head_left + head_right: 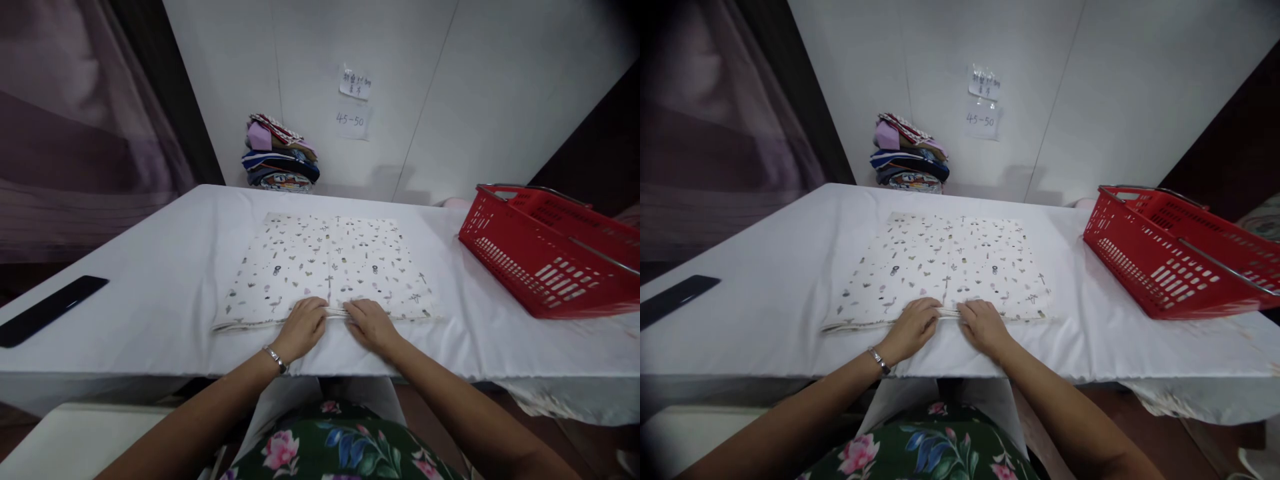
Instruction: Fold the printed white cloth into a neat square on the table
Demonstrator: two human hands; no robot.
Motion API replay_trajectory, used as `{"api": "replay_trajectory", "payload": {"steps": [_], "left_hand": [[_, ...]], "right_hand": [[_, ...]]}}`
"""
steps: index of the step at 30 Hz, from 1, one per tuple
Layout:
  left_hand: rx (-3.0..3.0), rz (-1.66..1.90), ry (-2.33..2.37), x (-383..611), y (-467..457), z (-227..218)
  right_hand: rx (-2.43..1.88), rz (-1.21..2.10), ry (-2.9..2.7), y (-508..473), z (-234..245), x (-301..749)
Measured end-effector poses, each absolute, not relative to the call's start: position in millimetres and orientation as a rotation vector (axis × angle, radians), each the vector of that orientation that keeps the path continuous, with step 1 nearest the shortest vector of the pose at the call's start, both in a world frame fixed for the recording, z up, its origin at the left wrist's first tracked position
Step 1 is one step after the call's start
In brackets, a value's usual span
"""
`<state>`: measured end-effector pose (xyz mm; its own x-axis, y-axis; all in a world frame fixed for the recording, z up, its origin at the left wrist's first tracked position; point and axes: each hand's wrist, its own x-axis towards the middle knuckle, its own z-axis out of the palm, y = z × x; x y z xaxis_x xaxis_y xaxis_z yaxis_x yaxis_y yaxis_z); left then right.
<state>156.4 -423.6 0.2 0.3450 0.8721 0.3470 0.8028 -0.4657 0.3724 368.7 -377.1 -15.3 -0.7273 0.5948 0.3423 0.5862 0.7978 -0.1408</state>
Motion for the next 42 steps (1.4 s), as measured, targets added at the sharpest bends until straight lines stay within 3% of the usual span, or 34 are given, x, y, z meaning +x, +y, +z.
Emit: {"api": "replay_trajectory", "payload": {"steps": [30,42], "left_hand": [[2.551,0.765,1.511,156,-423,-3],[2.685,0.515,1.493,154,-425,-7]], "right_hand": [[-0.862,-0.139,-2.51,-384,-19,350],[-0.708,-0.078,-2.494,-388,-24,361]]}}
